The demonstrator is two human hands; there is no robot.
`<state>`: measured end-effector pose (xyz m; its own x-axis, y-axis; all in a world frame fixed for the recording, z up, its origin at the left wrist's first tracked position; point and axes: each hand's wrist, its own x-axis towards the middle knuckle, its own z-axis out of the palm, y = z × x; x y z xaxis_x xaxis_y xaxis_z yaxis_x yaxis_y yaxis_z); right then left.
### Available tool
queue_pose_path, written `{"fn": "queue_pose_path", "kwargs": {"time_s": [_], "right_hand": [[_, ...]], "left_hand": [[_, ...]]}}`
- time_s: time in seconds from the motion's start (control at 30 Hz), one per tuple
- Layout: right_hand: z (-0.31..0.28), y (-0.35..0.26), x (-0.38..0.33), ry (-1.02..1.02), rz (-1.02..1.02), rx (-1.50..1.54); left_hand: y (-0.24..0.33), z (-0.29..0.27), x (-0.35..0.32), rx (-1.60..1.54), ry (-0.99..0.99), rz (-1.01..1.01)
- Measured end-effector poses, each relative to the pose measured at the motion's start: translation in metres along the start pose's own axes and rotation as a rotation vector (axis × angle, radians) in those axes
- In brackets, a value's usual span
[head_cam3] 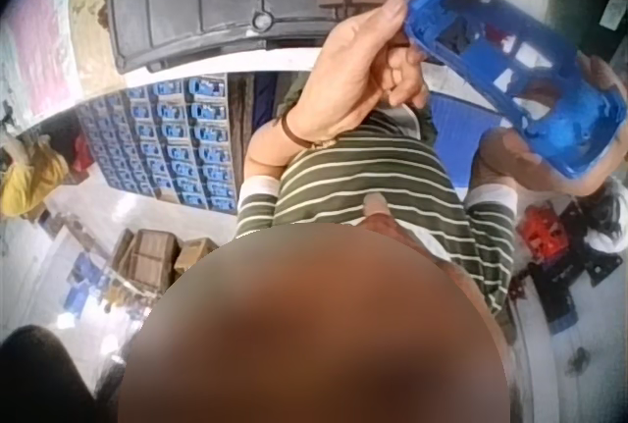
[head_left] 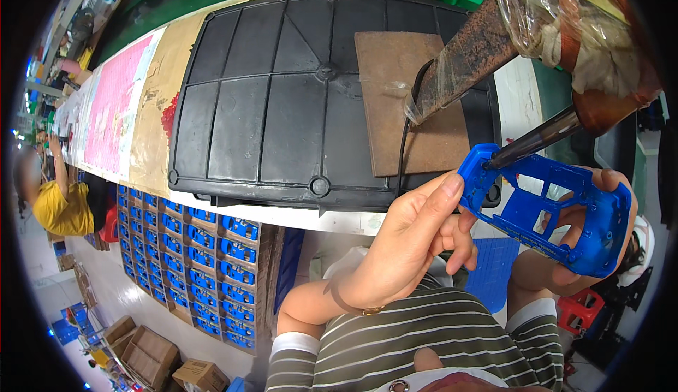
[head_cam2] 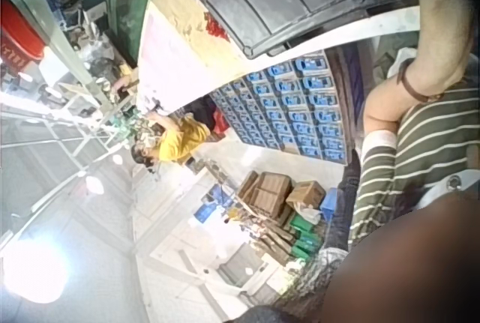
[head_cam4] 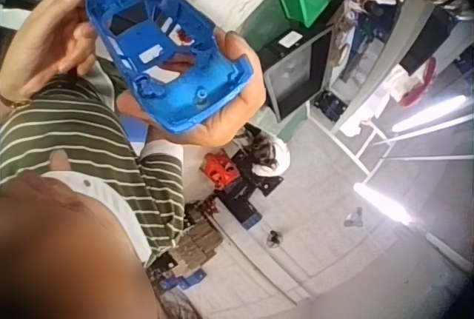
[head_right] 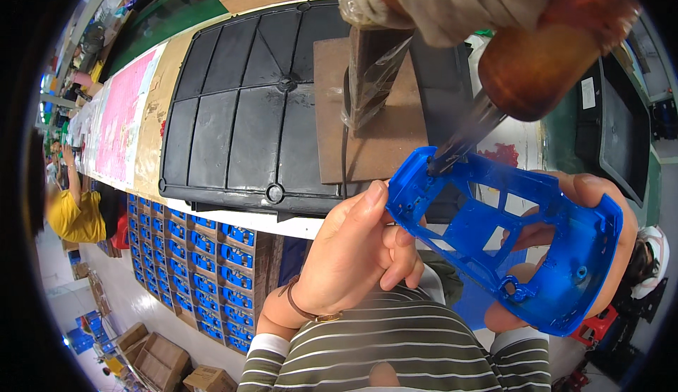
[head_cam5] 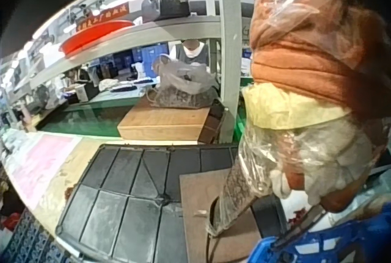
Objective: The person attaches small components to toy car bodies by hand, heat-stakes them against a heated tool, and places the assembled car bodies into a tray.
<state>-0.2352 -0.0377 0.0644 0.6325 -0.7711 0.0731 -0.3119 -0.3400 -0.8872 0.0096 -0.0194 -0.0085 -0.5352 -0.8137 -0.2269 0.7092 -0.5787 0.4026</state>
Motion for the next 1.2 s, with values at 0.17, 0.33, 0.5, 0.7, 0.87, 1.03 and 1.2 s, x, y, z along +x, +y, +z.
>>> {"fn": "queue_pose_path", "kwargs": {"time_s": [0.17,0.33,0.5,0.7,0.87,1.03,1.2], "right_hand": [[0.001,0.002,0.006,0.023,-0.160,-0.008],[0.006,0.003,0.007,0.058,-0.157,0.067],[0.010,0.005,0.011,0.099,-0.164,0.183],[0.014,0.002,-0.002,0.181,0.010,0.052],[0.069,0.002,0.021,0.822,0.026,-0.137],[0.084,0.001,0.026,1.047,0.054,-0.191],[0.086,0.010,0.003,1.039,0.000,-0.064]], "left_hand": [[0.002,0.002,0.000,-0.017,-0.001,-0.026],[0.003,0.003,0.000,-0.039,0.003,-0.034],[0.006,0.003,0.001,-0.049,0.015,-0.037],[0.004,0.001,0.003,-0.043,0.005,-0.026],[0.000,-0.007,0.011,0.011,0.023,0.027],[-0.003,-0.008,0.009,0.095,0.061,0.026],[-0.011,-0.005,0.003,0.253,0.030,0.004]]}}
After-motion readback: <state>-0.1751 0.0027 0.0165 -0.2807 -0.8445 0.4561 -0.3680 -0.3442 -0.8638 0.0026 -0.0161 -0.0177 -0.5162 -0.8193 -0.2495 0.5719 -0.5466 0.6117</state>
